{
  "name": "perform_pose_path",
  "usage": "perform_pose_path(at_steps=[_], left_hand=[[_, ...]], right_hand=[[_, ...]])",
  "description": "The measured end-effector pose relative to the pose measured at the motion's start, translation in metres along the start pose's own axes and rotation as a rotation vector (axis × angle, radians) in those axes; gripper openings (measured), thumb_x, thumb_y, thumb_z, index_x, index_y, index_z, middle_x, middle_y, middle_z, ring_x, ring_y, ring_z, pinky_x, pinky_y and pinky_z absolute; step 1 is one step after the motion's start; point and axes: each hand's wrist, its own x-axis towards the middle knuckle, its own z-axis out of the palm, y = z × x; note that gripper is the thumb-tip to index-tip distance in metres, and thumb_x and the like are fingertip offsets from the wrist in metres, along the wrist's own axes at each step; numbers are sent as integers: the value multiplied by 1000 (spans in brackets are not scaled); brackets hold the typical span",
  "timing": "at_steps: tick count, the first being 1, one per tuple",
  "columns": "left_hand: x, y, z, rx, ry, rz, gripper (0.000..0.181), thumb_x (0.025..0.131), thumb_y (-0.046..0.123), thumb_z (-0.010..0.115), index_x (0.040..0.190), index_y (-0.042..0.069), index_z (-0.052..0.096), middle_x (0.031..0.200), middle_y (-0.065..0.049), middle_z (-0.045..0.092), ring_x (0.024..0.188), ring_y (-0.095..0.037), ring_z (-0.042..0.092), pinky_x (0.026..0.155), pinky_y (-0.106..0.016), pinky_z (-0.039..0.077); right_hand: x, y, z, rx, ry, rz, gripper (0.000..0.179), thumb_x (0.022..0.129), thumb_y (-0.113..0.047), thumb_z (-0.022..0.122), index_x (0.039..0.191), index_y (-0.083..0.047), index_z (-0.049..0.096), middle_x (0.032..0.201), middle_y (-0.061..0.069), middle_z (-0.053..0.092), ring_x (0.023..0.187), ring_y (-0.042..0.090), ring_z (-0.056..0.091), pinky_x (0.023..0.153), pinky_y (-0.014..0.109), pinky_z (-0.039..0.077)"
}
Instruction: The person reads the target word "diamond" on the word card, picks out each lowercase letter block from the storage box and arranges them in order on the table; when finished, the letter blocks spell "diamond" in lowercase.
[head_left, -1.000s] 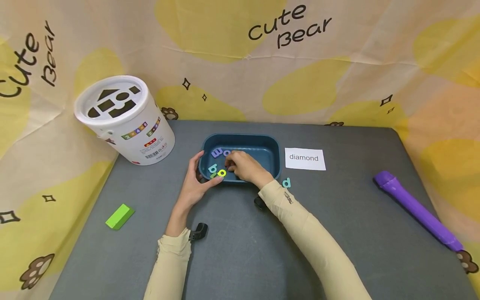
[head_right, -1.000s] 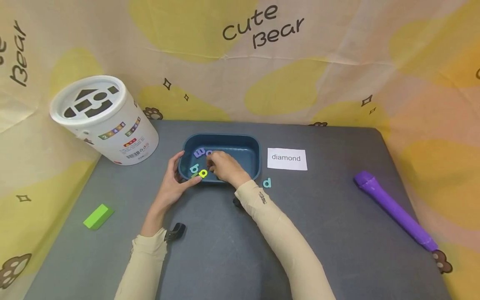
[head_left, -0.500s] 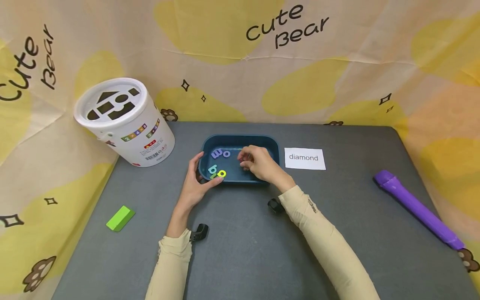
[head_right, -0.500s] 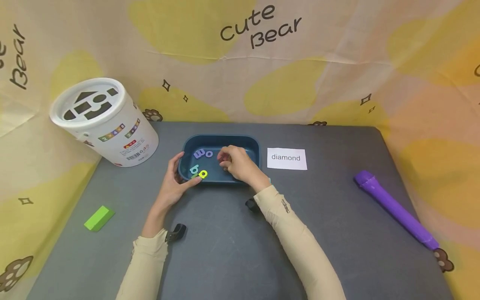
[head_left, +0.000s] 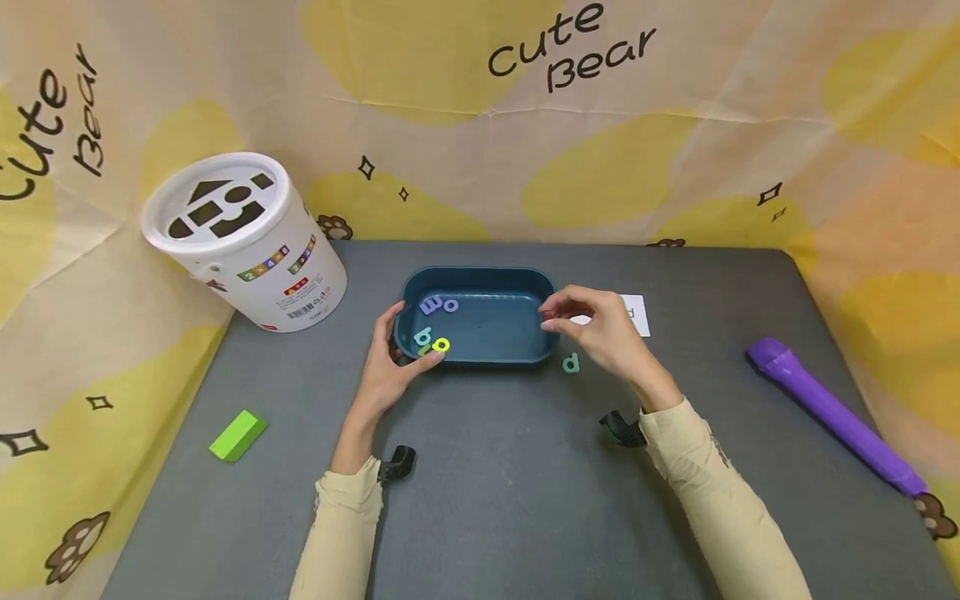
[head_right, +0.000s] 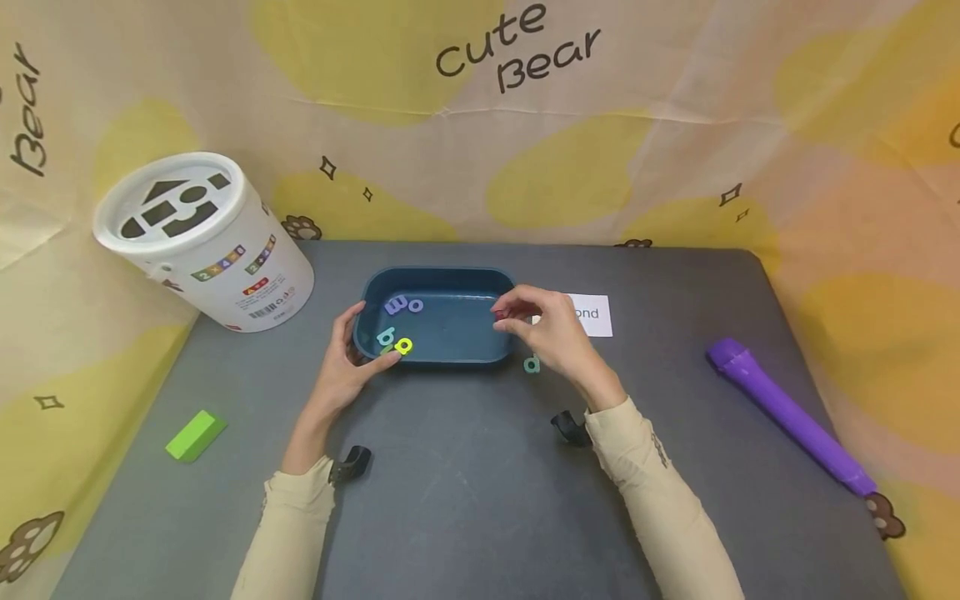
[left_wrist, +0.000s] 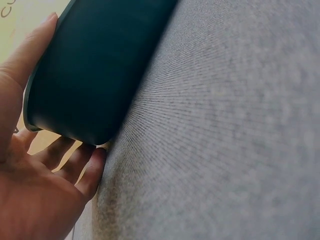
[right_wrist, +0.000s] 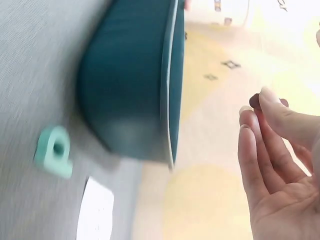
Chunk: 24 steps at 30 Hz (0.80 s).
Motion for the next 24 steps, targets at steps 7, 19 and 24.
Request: perform_pose_path(at_steps=[7, 19, 24], left_hand=[[-1, 1, 0, 8, -1, -7, 101, 87, 21, 88, 166, 25, 27, 177, -5, 23, 161, -31, 25, 124, -64, 28], [-1, 0, 0, 3, -2, -5, 100, 87, 20, 88, 166, 25, 27, 176, -5, 25, 159, -30, 28, 121, -61, 31], [0, 1, 0, 3, -1, -8, 101, 87, 20, 88, 166, 26, 27, 176, -5, 24, 160, -30, 26, 121, -62, 30]], right_hand=[[-22, 21, -29, -151, 31, 62, 16, 89, -4, 84, 105, -7, 81, 100, 8, 81, 86, 10, 72, 76, 19, 54], [-39, 73, -28, -275, -113, 257, 8, 88, -7, 86, 93, -8, 79, 85, 6, 79, 78, 14, 71, 73, 24, 49], [-37, 79, -23, -231, -137, 289, 8, 88, -7, 86, 92, -6, 79, 83, 6, 79, 77, 11, 70, 71, 23, 49]])
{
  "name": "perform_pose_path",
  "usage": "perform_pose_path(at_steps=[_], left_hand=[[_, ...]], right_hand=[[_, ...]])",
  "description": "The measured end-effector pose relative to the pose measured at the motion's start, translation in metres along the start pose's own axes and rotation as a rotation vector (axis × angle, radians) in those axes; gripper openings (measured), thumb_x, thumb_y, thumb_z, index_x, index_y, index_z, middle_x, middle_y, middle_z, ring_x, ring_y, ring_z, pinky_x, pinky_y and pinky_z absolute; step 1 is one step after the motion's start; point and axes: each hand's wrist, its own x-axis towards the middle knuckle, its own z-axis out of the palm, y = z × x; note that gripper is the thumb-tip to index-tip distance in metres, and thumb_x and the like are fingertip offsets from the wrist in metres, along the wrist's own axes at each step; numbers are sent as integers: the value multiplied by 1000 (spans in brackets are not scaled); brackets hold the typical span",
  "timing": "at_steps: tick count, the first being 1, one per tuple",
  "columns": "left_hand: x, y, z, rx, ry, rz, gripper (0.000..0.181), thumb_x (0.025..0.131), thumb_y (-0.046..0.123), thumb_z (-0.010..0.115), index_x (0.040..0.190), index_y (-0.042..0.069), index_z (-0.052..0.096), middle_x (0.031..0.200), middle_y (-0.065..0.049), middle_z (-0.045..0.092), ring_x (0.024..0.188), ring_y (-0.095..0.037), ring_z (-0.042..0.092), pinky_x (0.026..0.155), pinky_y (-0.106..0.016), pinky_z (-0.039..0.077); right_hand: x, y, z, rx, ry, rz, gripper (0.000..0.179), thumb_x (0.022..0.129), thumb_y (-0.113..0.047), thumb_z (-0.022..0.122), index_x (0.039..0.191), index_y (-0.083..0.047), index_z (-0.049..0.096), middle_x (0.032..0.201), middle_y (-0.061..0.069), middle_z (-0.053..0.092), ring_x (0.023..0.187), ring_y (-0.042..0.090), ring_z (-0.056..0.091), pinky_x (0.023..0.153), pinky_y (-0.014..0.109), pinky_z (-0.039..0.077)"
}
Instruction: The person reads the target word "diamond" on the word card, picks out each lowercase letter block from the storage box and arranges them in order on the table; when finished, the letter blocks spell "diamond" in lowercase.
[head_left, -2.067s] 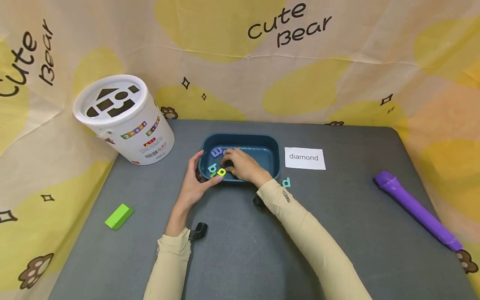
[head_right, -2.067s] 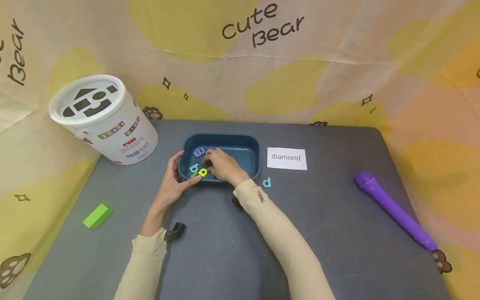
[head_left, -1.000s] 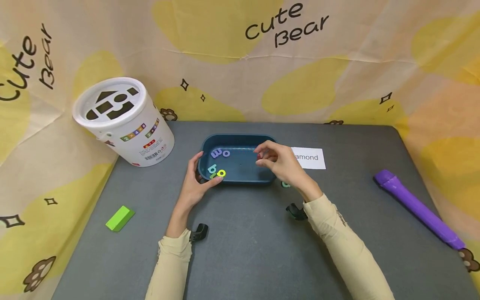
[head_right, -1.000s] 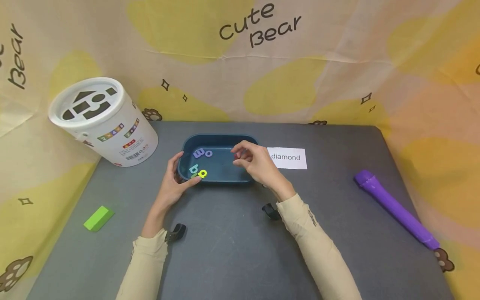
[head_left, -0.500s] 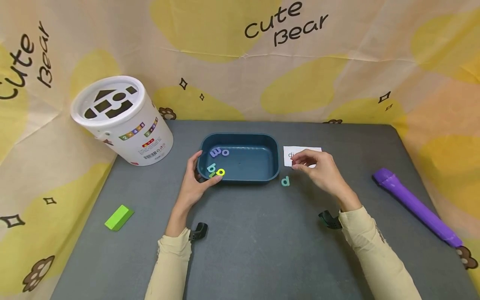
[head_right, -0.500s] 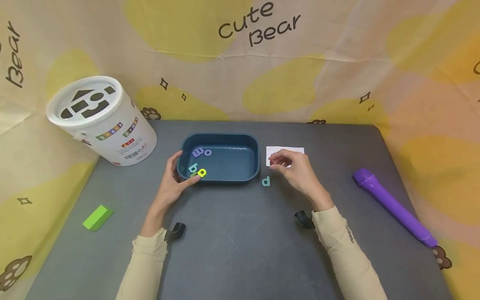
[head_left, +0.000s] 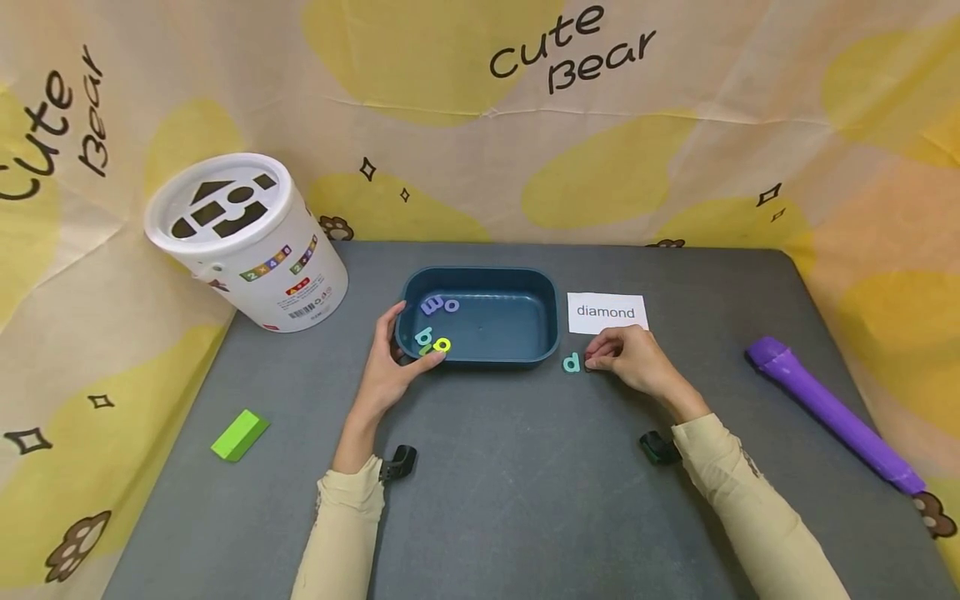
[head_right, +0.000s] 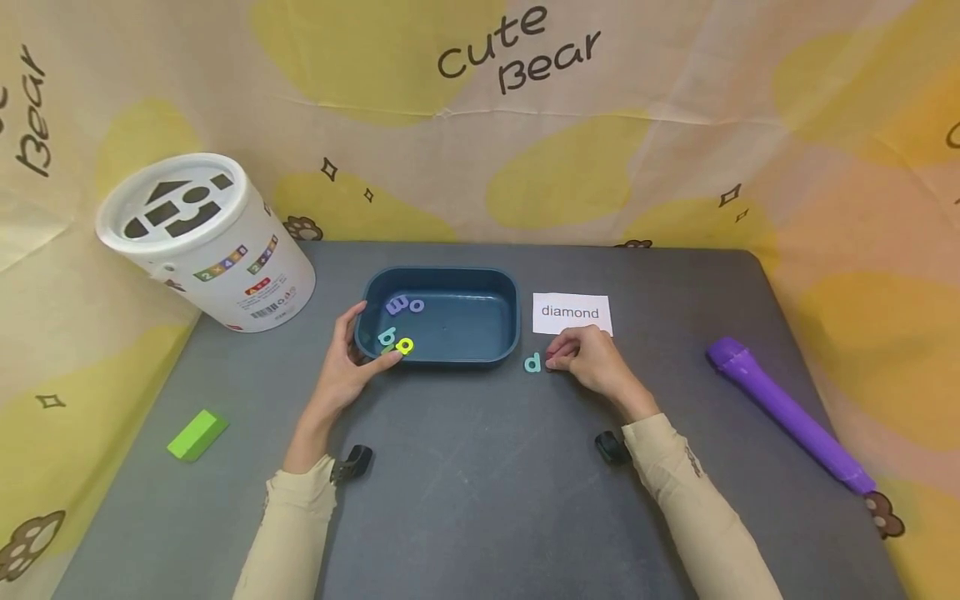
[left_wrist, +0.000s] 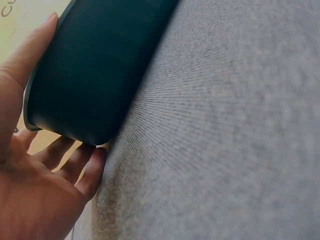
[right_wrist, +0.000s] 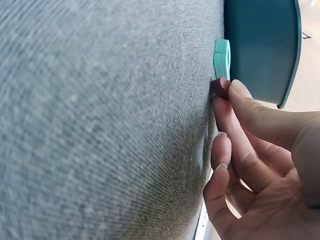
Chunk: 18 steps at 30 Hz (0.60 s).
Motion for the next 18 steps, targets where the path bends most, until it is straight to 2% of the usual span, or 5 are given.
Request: perform_pose_path(at_steps=[6, 13, 18], left_hand=[[0, -2, -1, -9, 2, 7, 100, 87, 21, 88, 166, 25, 27, 176, -4, 25, 159, -29, 27, 121, -61, 30], [0, -3, -1, 2, 9, 8, 99, 88, 22, 88, 166, 27, 28, 176, -3, 24, 162, -28, 24, 123, -64, 28], [-1, -2, -1, 17, 5, 10, 100, 88, 24, 89, 166, 29, 27, 176, -3, 23, 164, -28, 20, 124, -65, 27]], right_hand=[[4, 2, 5, -23, 16, -20, 7, 87, -6, 87, 91, -5, 81, 82, 7, 77, 73, 9, 65, 67, 22, 48], [5, -3, 7, -106, 79, -44, 15, 83, -7, 90, 94, -4, 80, 91, 12, 68, 79, 19, 55, 73, 31, 43], [4, -17, 4, -132, 107, -18, 26, 83, -7, 90, 105, -2, 76, 99, 16, 64, 85, 26, 57, 74, 36, 42]])
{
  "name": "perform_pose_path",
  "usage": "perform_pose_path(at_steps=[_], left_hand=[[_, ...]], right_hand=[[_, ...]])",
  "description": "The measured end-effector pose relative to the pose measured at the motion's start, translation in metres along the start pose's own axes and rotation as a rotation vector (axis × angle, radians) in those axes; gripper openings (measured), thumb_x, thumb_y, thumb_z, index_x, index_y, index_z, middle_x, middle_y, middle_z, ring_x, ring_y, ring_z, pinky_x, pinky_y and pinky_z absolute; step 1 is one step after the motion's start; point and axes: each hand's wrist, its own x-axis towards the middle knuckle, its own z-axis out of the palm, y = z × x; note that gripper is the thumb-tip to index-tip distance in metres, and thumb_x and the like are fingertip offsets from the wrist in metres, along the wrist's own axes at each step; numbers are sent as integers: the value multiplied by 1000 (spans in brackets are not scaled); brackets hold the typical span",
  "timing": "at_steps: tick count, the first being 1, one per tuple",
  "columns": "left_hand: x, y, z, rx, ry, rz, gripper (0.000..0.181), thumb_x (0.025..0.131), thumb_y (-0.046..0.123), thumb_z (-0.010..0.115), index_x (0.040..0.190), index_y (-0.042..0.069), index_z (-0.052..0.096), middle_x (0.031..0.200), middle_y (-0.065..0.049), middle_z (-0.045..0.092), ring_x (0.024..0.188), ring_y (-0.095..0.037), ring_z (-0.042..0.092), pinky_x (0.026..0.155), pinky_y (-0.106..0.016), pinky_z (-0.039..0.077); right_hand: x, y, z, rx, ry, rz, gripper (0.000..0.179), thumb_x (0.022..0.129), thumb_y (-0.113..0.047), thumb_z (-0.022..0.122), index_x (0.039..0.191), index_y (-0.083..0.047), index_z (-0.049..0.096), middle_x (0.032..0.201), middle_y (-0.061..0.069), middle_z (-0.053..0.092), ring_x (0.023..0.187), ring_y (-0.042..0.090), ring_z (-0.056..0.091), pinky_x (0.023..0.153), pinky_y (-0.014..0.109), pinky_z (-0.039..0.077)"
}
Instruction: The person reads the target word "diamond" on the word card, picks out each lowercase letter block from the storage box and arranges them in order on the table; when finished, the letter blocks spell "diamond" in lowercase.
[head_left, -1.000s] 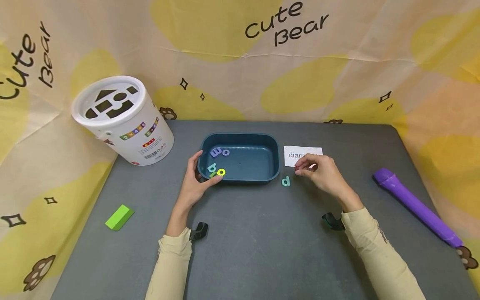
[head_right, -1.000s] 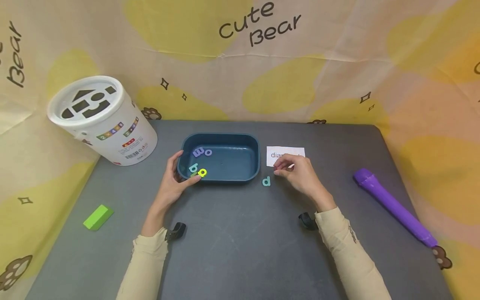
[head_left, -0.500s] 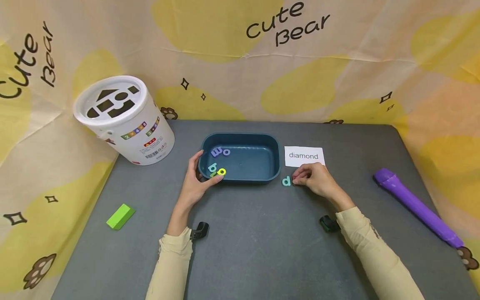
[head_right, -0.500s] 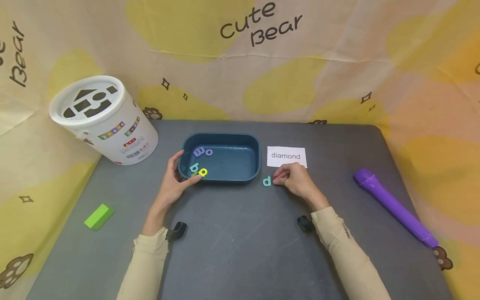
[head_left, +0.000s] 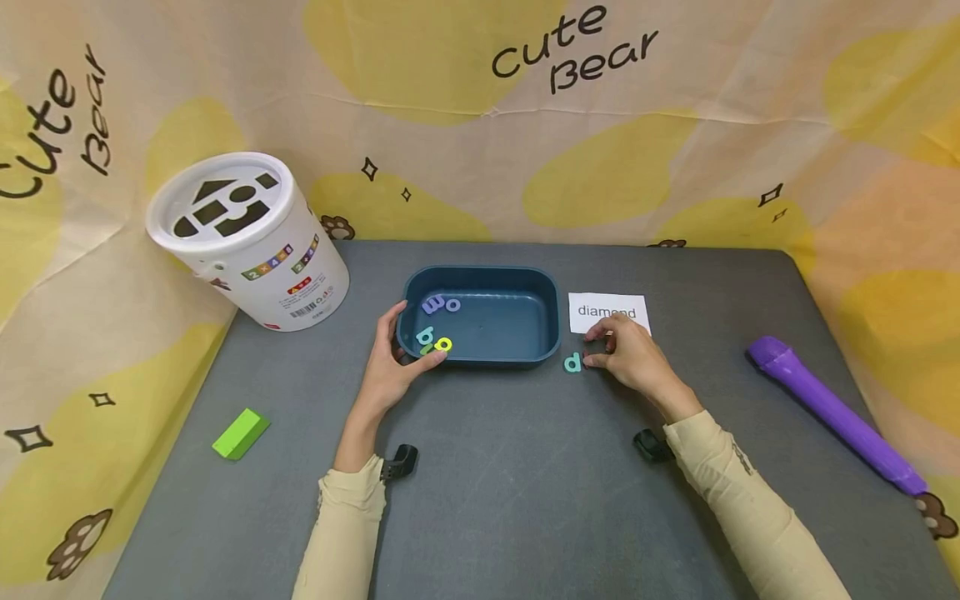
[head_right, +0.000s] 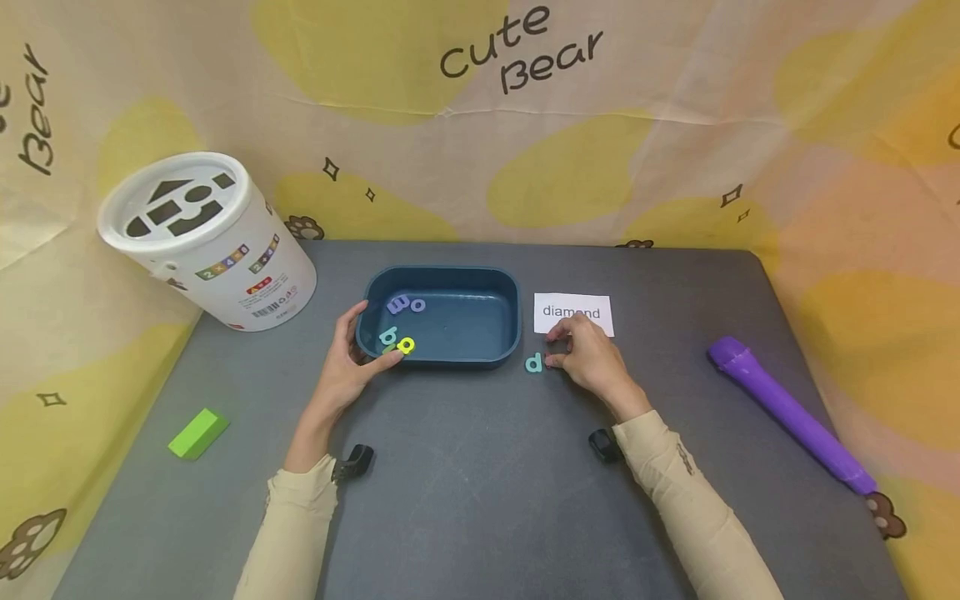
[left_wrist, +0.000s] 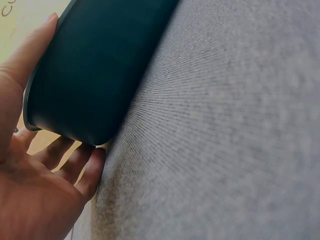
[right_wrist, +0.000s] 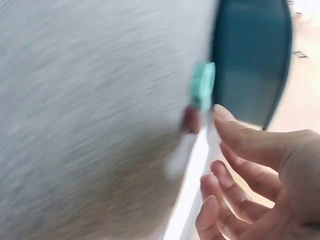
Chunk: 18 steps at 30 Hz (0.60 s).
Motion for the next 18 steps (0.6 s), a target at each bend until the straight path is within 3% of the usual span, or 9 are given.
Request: perform_pose_path(at_steps=[4, 7, 9, 14, 18], left_hand=[[0, -1, 0, -10, -1, 10, 100, 87, 21, 88, 166, 28, 27, 176, -5, 24, 163, -29, 23, 123, -66, 27], [0, -2, 0, -10, -1, 11, 100, 87, 21, 88, 166, 28, 27, 176, -5, 24, 162, -29, 24, 123, -65, 28], [0, -2, 0, -10, 1, 9, 100, 87, 21, 88, 166, 28, 27, 176, -5, 23, 162, -29, 23, 123, -65, 28], [0, -1, 0, -6, 4, 5, 101, 87, 22, 88, 166, 29, 27, 176, -5, 23, 162, -28, 23, 122, -65, 29], [1, -2, 0, -6, 2, 8, 101, 87, 21, 88, 166, 28, 26, 176, -6, 24, 162, -29, 25, 123, -65, 28]], right_hand=[[5, -19, 1, 48, 90, -34, 25, 90, -6, 83, 113, 0, 74, 108, 17, 67, 90, 30, 62, 77, 38, 45], [10, -37, 8, 113, 174, -128, 24, 93, -3, 79, 116, 2, 72, 108, 20, 68, 93, 32, 63, 77, 41, 47], [14, -49, 13, 165, 177, -187, 26, 93, -2, 79, 118, 2, 71, 110, 20, 69, 97, 32, 63, 80, 42, 50], [26, -72, 33, 227, 4, -238, 43, 94, -6, 80, 135, -2, 66, 134, 16, 69, 118, 34, 68, 96, 47, 56], [37, -88, 53, 171, -150, -241, 60, 95, -12, 81, 151, -7, 57, 152, 12, 59, 130, 37, 65, 104, 52, 54]])
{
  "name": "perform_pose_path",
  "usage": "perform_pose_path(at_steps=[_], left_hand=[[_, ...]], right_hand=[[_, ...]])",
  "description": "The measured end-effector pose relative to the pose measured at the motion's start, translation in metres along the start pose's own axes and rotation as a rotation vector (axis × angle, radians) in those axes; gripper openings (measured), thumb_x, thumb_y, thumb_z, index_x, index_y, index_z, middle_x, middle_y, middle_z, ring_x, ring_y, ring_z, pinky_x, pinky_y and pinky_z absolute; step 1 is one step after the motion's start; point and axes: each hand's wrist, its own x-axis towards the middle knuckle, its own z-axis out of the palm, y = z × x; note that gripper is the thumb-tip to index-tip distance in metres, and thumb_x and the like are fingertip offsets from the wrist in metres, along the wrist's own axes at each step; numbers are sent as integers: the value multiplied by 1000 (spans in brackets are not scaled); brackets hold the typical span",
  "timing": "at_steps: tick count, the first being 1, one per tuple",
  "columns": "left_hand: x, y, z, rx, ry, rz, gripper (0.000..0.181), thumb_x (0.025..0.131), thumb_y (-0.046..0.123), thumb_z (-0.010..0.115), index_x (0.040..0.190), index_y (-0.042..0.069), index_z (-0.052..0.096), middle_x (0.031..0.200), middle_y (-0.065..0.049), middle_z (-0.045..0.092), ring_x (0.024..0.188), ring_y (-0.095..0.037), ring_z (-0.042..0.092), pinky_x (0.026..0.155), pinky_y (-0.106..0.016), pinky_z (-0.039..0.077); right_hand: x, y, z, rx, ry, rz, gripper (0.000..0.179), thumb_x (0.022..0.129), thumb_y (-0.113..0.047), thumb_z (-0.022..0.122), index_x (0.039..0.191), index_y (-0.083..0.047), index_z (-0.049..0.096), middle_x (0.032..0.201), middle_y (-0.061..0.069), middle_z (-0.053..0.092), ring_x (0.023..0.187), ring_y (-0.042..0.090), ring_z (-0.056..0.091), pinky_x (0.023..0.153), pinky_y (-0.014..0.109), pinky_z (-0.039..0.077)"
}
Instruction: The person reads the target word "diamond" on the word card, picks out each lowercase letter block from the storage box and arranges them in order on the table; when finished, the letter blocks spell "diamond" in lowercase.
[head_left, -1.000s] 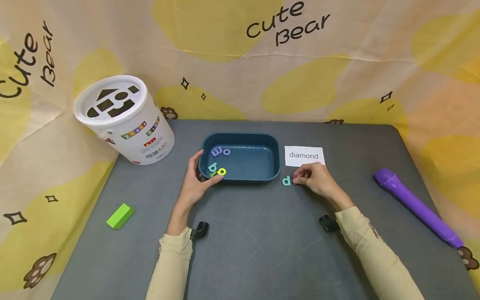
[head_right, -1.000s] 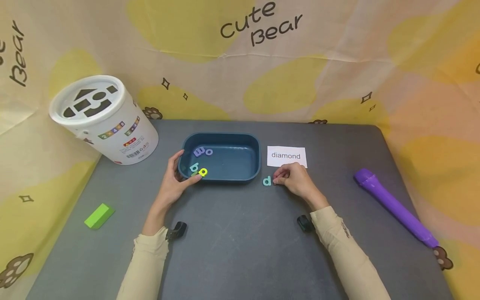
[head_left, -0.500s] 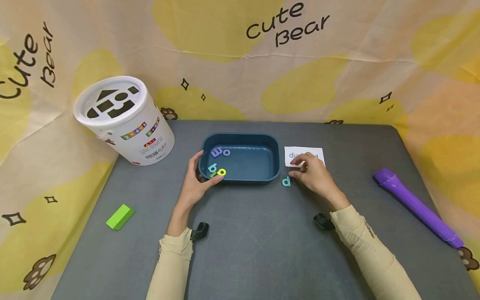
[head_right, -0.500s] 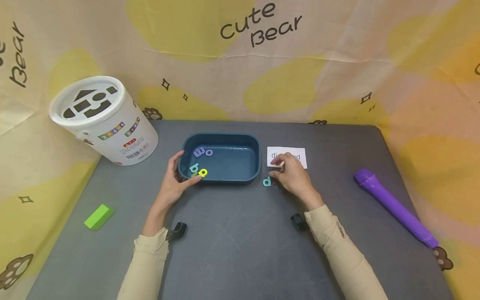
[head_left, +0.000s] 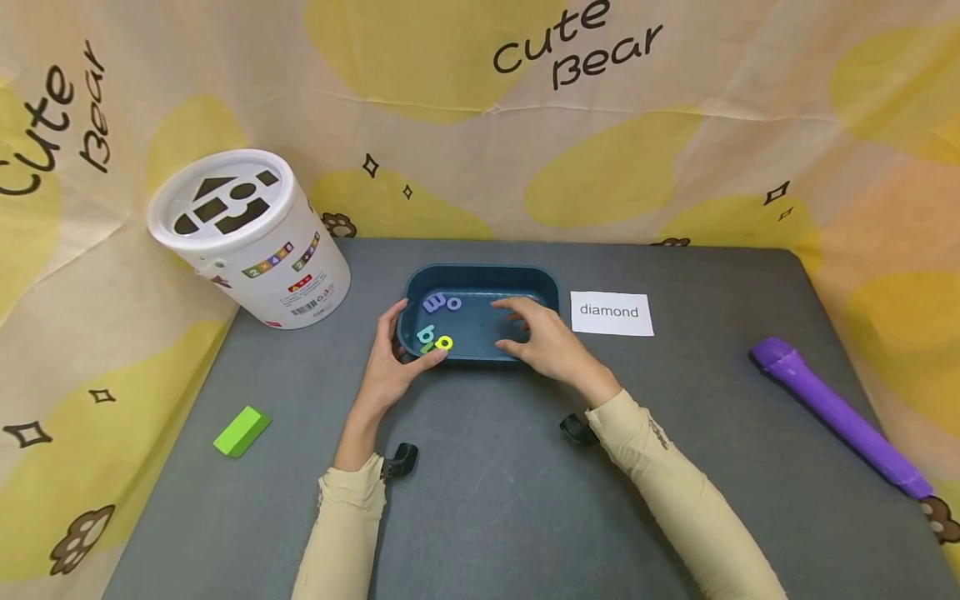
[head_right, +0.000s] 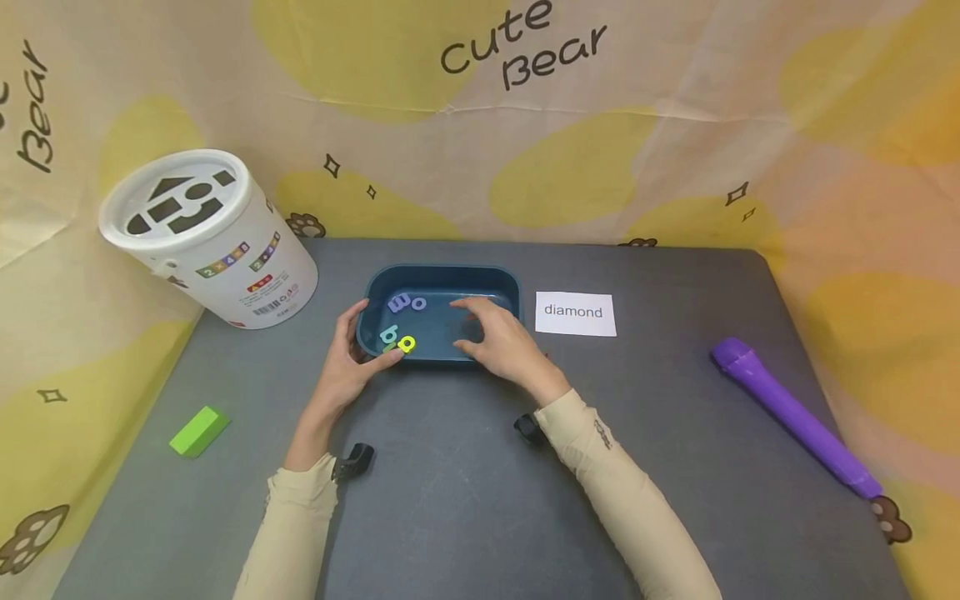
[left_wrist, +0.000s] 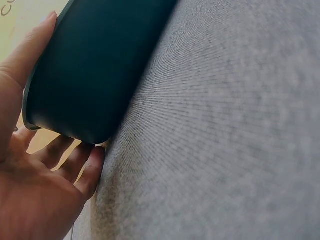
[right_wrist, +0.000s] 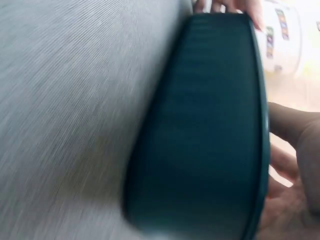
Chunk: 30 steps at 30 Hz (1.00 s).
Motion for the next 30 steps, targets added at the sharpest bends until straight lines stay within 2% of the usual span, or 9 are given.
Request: perform_pose_path(at_steps=[4, 10, 14, 17, 21, 25, 30], left_hand=[[1, 0, 0, -13, -5, 10, 101, 88, 20, 87, 167, 26, 25, 175, -8, 25, 160, -31, 29, 122, -65, 29], [0, 0, 1, -21, -10, 14, 99, 88, 19, 87, 166, 25, 26, 175, -8, 27, 158, -32, 32, 122, -64, 31], [0, -1, 0, -32, -9, 14, 99, 89, 16, 86, 166, 25, 25, 174, -8, 27, 155, -32, 36, 120, -62, 33], [0, -2, 0, -41, -9, 15, 99, 89, 15, 86, 167, 24, 25, 174, -9, 29, 152, -33, 39, 119, -60, 34], [0, -1, 0, -44, -11, 13, 100, 89, 16, 86, 167, 24, 25, 173, -10, 30, 152, -32, 39, 119, -60, 34], [0, 0, 1, -42, -11, 12, 99, 89, 16, 86, 167, 25, 25, 174, -9, 28, 156, -31, 35, 121, -61, 33], [0, -1, 0, -35, -6, 4, 99, 89, 18, 87, 166, 26, 26, 175, -8, 26, 159, -30, 31, 123, -62, 30]], right_hand=[[17, -7, 15, -50, -81, -2, 72, 94, -17, 83, 158, -12, 50, 162, 10, 50, 134, 35, 62, 107, 52, 53], [38, -9, 30, -41, -156, 23, 84, 92, -20, 86, 163, -14, 42, 171, 12, 38, 137, 35, 61, 112, 50, 50], [48, -8, 37, -31, -223, -20, 84, 92, -19, 86, 163, -13, 42, 172, 14, 34, 142, 37, 57, 115, 49, 48], [54, -8, 41, -36, -256, -53, 74, 92, -17, 85, 158, -13, 52, 163, 15, 46, 138, 34, 58, 114, 48, 48], [61, -9, 47, -13, -274, -25, 55, 92, -15, 84, 144, -12, 67, 142, 12, 62, 120, 28, 61, 103, 42, 51], [68, -10, 54, -6, -264, 8, 42, 91, -12, 85, 131, -11, 76, 128, 10, 66, 104, 23, 59, 90, 34, 50], [73, -11, 58, -41, -250, -1, 34, 89, -10, 87, 122, -11, 81, 120, 10, 65, 100, 21, 58, 85, 30, 49]])
